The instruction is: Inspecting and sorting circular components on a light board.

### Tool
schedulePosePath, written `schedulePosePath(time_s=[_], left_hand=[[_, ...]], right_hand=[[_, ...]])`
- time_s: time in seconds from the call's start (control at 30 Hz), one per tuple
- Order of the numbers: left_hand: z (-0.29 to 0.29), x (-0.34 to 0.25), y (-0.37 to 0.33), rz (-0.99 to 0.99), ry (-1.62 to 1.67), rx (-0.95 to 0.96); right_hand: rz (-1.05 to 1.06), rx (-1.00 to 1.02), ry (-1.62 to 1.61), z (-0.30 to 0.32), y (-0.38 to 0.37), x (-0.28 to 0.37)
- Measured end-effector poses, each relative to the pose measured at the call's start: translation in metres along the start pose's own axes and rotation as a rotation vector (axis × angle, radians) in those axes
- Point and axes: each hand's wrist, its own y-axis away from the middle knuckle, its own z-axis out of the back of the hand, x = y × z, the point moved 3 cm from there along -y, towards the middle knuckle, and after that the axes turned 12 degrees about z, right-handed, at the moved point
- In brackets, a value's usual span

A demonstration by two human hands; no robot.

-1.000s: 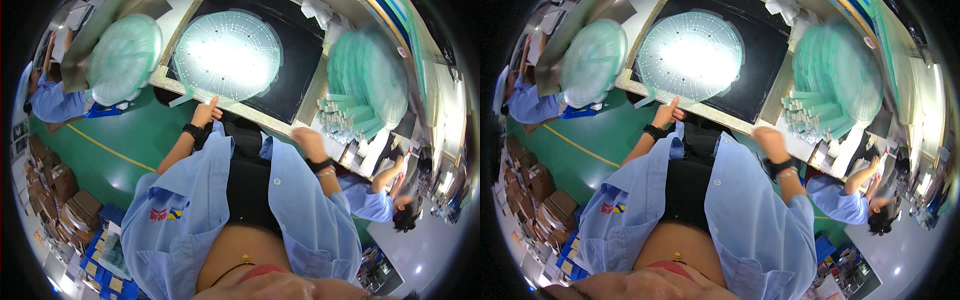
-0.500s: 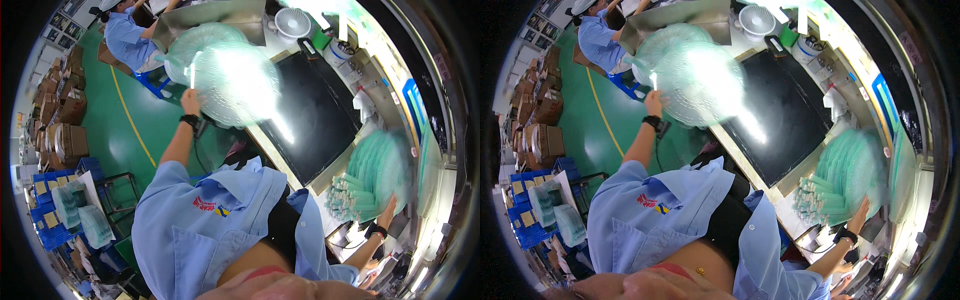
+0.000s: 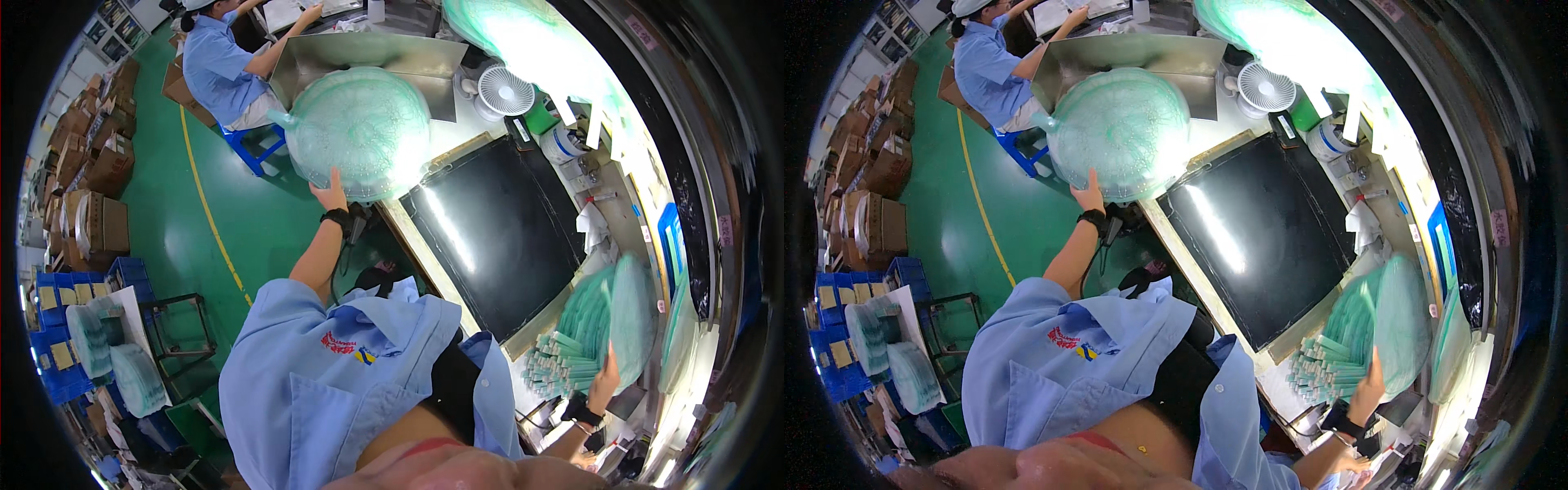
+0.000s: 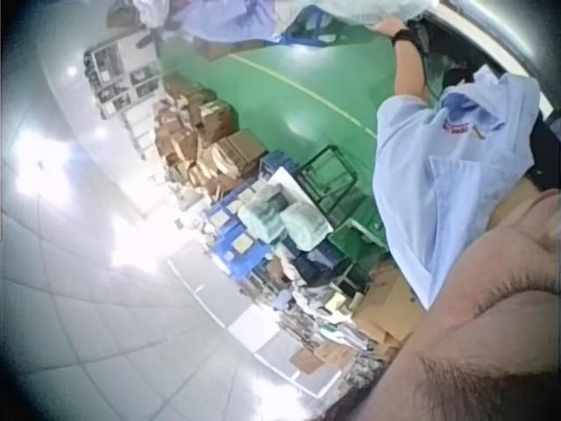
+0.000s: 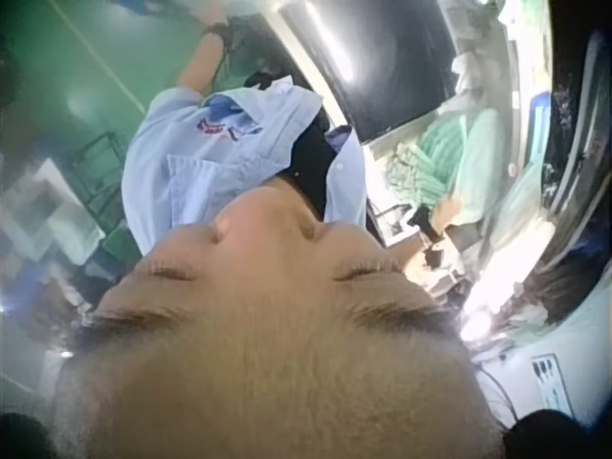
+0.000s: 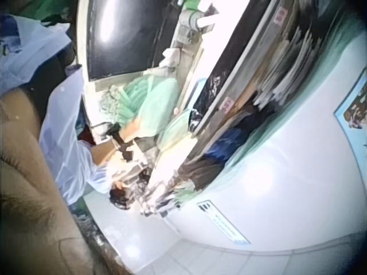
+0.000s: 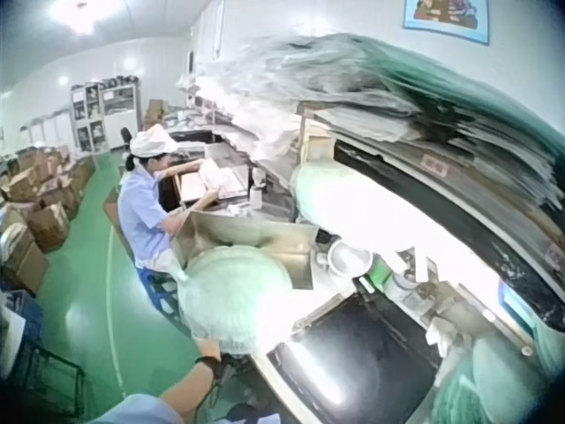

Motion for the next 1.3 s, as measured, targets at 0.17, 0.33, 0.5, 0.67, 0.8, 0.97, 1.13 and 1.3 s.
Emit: schedulePosePath(time_s=[0.17, 0.33, 0.5, 0.67, 0.8, 0.97, 1.13, 1.3], left_hand=[[-0.029, -0.036, -0.017, -0.002, 0.078, -0.154], [-0.038, -0.037, -0.011, 0.125, 0.006, -0.219], [-0.036, -0.034, -0.028, 0.180, -0.067, -0.132], [-0.027, -0.033, -0.031, 0.337, 0.008, 0.191], [0.012, -0.028, -0.014, 0.361, -0.205, 0.256], [0.073, 0.023, 0.046, 0.481, -0.490, 0.389], [0.096, 0.051, 0.130, 0.762, -0.903, 0.956], [0.083, 0.062, 0.186, 0.627, -0.988, 1.226]], right_hand=[[0.206, -0.137, 0.077, -0.077, -0.050, 0.126], [0.378, -0.047, 0.089, -0.189, -0.083, 0.193], [0.441, 0.357, 0.111, -0.282, -0.081, 0.221], [0.446, 0.314, -0.117, -0.296, -0.075, 0.193], [0.343, 0.153, 0.145, -0.286, -0.064, 0.166], [0.341, 0.303, -0.062, -0.283, -0.036, 0.170], [0.249, -0.100, -0.147, -0.198, -0.029, 0.094], [-0.103, -0.211, 0.091, -0.040, 0.029, -0.051]])
